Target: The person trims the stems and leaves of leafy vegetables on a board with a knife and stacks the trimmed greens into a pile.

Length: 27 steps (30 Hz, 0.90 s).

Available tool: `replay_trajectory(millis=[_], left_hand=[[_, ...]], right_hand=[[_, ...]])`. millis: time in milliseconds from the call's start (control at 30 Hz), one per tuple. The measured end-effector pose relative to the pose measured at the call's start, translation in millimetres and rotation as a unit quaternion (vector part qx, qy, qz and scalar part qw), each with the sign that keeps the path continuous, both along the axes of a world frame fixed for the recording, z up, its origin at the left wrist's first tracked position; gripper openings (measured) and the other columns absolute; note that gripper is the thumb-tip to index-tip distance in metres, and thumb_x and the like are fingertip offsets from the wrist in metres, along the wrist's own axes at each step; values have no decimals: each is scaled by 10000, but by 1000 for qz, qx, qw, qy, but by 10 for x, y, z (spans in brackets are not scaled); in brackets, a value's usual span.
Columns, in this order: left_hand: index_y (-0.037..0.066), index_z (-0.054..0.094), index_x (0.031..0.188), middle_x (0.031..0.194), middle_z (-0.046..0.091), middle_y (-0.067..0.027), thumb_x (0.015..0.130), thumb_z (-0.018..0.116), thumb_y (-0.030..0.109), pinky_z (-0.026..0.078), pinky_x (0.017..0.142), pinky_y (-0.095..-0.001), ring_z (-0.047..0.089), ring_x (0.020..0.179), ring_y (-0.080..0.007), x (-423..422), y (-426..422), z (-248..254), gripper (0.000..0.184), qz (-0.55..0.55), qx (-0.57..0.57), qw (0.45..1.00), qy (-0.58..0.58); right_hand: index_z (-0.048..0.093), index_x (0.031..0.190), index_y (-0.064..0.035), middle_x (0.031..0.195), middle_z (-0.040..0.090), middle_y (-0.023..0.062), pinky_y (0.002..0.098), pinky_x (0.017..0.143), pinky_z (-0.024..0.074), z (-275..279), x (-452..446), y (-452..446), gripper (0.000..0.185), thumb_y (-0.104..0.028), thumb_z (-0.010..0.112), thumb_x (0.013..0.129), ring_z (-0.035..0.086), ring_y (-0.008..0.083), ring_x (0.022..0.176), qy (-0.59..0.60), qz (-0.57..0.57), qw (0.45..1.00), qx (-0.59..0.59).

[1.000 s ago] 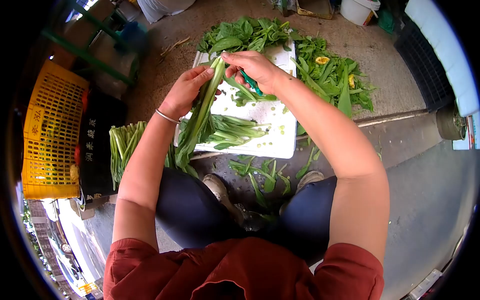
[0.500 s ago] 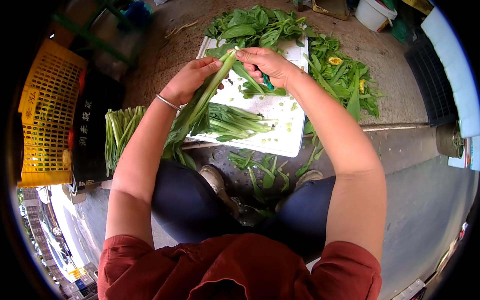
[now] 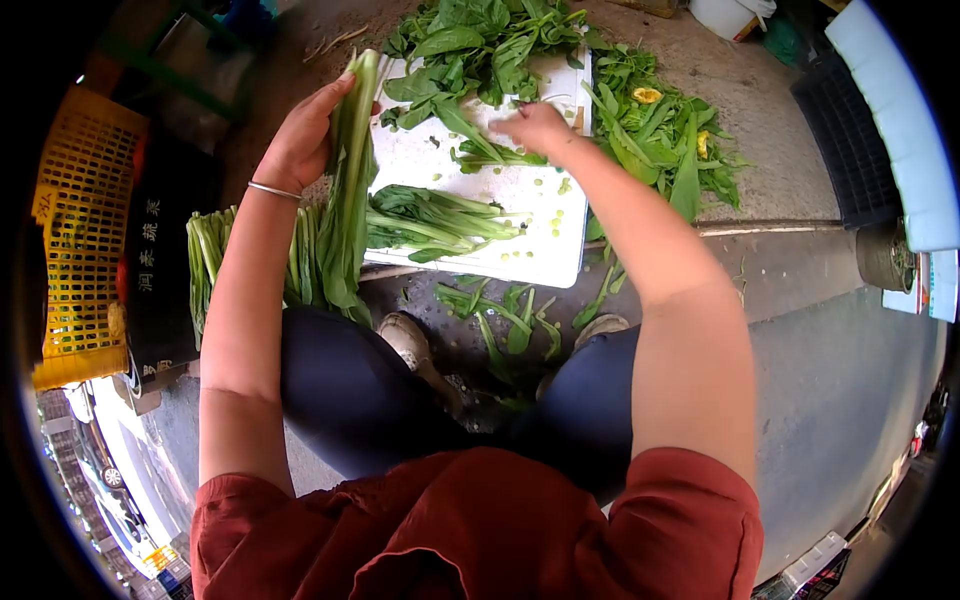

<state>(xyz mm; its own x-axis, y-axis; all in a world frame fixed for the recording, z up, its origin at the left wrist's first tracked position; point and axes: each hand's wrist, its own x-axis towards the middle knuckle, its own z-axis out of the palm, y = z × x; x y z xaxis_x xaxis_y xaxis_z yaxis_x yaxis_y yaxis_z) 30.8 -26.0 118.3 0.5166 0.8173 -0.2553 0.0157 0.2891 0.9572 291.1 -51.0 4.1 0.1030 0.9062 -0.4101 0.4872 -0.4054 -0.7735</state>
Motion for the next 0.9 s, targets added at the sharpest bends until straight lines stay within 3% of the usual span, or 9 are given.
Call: replay_trajectory(millis=[33, 200, 267, 367, 433, 500, 633, 733, 900], left_hand=[[23, 523, 1069, 886, 603, -78, 847, 566, 360, 484, 574, -268, 556, 689, -136, 26, -18, 29, 405, 72, 8, 996, 60], [17, 602, 981, 891, 581, -44, 737, 714, 317, 431, 681, -282, 515, 752, -128, 47, -3, -50, 403, 146, 150, 965, 157], [17, 605, 979, 889, 584, -45, 739, 709, 295, 431, 678, -279, 517, 756, -125, 39, 10, -76, 382, 136, 155, 965, 163], [11, 611, 984, 869, 589, -53, 758, 684, 237, 438, 690, -281, 519, 771, -112, 62, 14, -79, 328, 108, 178, 955, 212], [28, 610, 1011, 856, 591, -54, 774, 669, 230, 447, 684, -282, 525, 758, -105, 97, 16, -145, 317, 36, 264, 911, 315], [45, 620, 972, 792, 632, -103, 728, 701, 358, 481, 681, -324, 598, 699, -211, 134, 14, -226, 405, -7, 481, 822, 305], [23, 596, 1012, 742, 597, -49, 769, 688, 264, 478, 627, -282, 554, 669, -122, 223, -81, -87, 355, -65, 300, 888, 342], [6, 573, 1032, 759, 595, -16, 799, 661, 207, 476, 585, -234, 541, 658, -79, 242, -66, -142, 320, -19, 212, 964, 160], [33, 594, 991, 728, 587, -6, 782, 679, 211, 457, 543, -216, 530, 623, -62, 230, -82, -151, 287, 8, 178, 979, 103]], right_hand=[[546, 701, -65, 637, 537, 41, 254, 539, 447, -392, 59, 93, 372, -405, 698, 711, 500, 123, 535, -50, 17, 999, -10], [623, 804, -47, 736, 626, 136, 339, 671, 475, -573, -138, 93, 304, -323, 671, 686, 612, 258, 689, -246, 73, 961, 101], [630, 817, -59, 771, 632, 147, 349, 689, 480, -455, -113, 223, 268, -293, 649, 687, 614, 282, 718, -160, 86, 981, 60], [632, 803, -40, 738, 634, 100, 285, 602, 492, 151, -183, 284, 204, -218, 671, 711, 608, 163, 601, -92, 123, 985, 77], [624, 791, -16, 735, 630, 54, 237, 534, 469, 450, -254, 251, 183, -171, 688, 718, 574, 101, 553, 60, 138, 977, 148], [602, 858, -4, 749, 614, 47, 195, 445, 406, 760, -336, 161, 193, -154, 674, 759, 525, 62, 543, 158, 151, 965, 144], [595, 883, -14, 724, 602, 40, 153, 376, 315, 889, -398, 76, 299, -293, 657, 796, 510, 28, 527, 229, 117, 954, 152], [544, 966, -36, 709, 560, 19, 170, 387, 322, 949, -430, 14, 433, -453, 542, 846, 473, 35, 521, 313, 138, 935, 97], [548, 933, -49, 679, 515, -7, 160, 378, 300, 938, -481, -9, 303, -344, 489, 901, 421, 26, 498, 381, 180, 899, 119]])
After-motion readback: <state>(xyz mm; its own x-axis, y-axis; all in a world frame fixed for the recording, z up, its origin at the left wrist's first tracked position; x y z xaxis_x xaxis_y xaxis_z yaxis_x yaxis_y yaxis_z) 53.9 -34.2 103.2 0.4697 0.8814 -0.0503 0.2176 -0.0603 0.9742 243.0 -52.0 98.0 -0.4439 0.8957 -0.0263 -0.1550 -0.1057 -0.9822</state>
